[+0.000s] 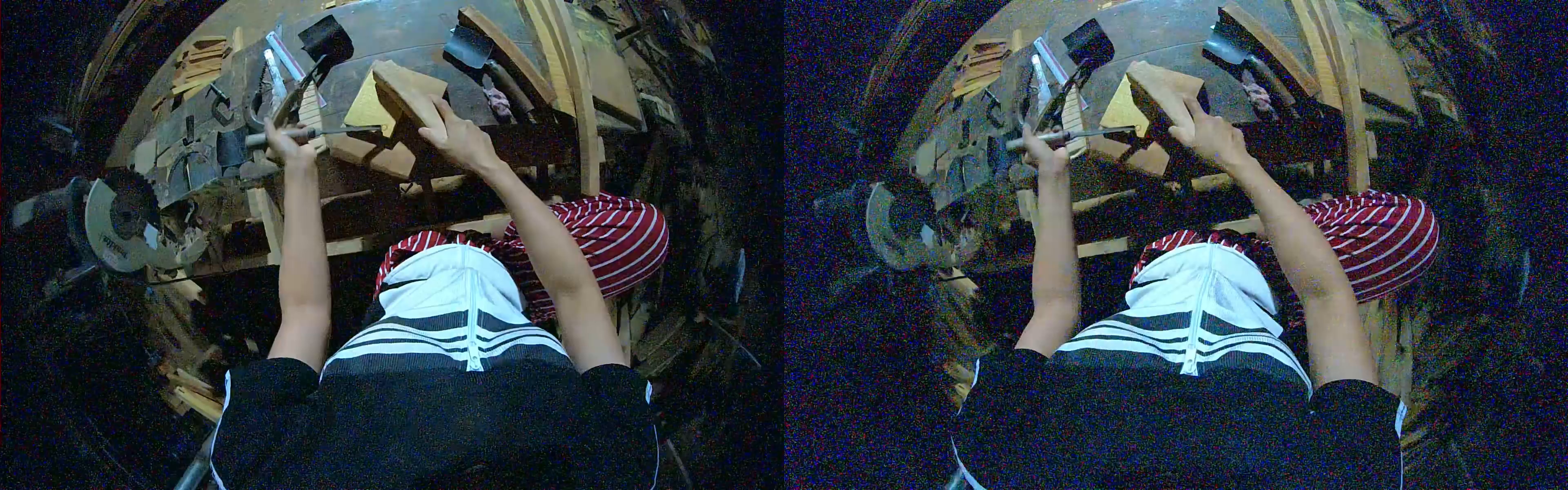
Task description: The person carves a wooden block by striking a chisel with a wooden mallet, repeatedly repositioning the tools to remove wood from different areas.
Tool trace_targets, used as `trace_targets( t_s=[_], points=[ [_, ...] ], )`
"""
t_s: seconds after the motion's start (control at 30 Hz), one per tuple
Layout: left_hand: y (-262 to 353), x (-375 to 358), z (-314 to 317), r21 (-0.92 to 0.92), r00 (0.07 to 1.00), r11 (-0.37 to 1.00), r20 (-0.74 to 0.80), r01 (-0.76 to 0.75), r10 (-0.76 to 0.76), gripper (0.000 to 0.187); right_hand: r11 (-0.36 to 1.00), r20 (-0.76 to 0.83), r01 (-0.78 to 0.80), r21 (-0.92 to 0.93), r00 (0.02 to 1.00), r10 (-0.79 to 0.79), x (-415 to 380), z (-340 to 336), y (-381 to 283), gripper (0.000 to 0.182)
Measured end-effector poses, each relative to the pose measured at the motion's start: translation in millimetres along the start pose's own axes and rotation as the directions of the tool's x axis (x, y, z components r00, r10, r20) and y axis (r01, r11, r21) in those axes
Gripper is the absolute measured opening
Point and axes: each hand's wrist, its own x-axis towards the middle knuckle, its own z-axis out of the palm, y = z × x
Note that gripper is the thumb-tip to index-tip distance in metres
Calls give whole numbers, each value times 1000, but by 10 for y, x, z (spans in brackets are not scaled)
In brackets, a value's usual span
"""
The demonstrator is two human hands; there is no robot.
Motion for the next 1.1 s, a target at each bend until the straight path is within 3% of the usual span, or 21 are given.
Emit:
trace_targets(
  t_s=[0.03, 0.13, 0.2, 0.23, 0.33, 0.43, 0.47, 0.5, 0.6, 0.8, 0.83, 0.9, 0.97, 1.0, 1.03, 1.1],
  points=[
    [47, 25, -28, 12, 986, 991, -102, 132, -130, 46, 1000, 30, -7, -12, 1000, 7, -11, -26, -13, 68],
    [98, 239, -113, -109, 976, 980, -117, 169, -182, 49, 1000, 27, -5, 9, 1000, 5, -26, -52, -21, 69],
    [204, 264, -4, -3, 982, 999, -183, -49, 47, 54, 999, 29, 6, 35, 1000, -7, -13, -20, 8, 70],
    [263, 39, 273, 62, 937, 950, -159, -306, 312, 53, 998, 23, 18, 58, 1000, -20, 2, -7, 11, 70],
    [303, -8, 505, 62, 961, 968, -120, -243, 249, 46, 999, 53, -8, 41, 999, 6, 18, -4, 5, 70],
    [233, -322, 794, 327, 897, 841, 249, -432, 364, 31, 999, 27, 7, 43, 1000, -8, 3, 10, 14, 70],
    [201, -288, 777, 325, 897, 841, 248, -432, 365, 31, 999, 26, 8, 40, 1000, -9, 10, 11, 23, 70],
    [164, -627, 613, 313, 862, 812, 309, -492, 403, 31, 999, 31, 8, 49, 999, -9, 19, 17, 32, 70],
    [-385, -248, 1098, 267, 726, 702, 467, -660, 505, 29, 998, 57, -1, 58, 998, -2, 46, 48, 40, 70],
    [-1290, -1157, 1226, 117, 375, 416, 688, -902, 622, 26, 997, 6, 18, 80, 1000, -19, 165, 225, 210, 67],
    [-1174, -1187, 1265, 87, 313, 364, 713, -928, 627, 25, 996, 16, -24, 89, 1000, 23, 191, 253, 271, 67],
    [-753, -1387, 1389, 113, 304, 534, 909, -838, 285, 23, 994, 99, 29, 102, 994, -39, 311, 394, 466, 64],
    [-692, -1497, 1433, 118, 249, 428, 932, -896, 263, 28, 987, 10, -24, 161, 1000, 23, 152, 309, 364, 58],
    [-578, -1518, 1442, 143, 194, 258, 963, -955, 185, 27, 995, 43, -13, 97, 999, 9, 147, 308, 364, 56],
    [-591, -1520, 1441, 151, 204, 259, 960, -954, 192, 27, 996, 49, -7, 89, 999, 3, 173, 359, 433, 56],
    [-639, -1541, 1432, 172, 245, 316, 947, -933, 208, 25, 969, -93, 94, 229, 993, -74, 203, 550, 637, 50]
  ],
)
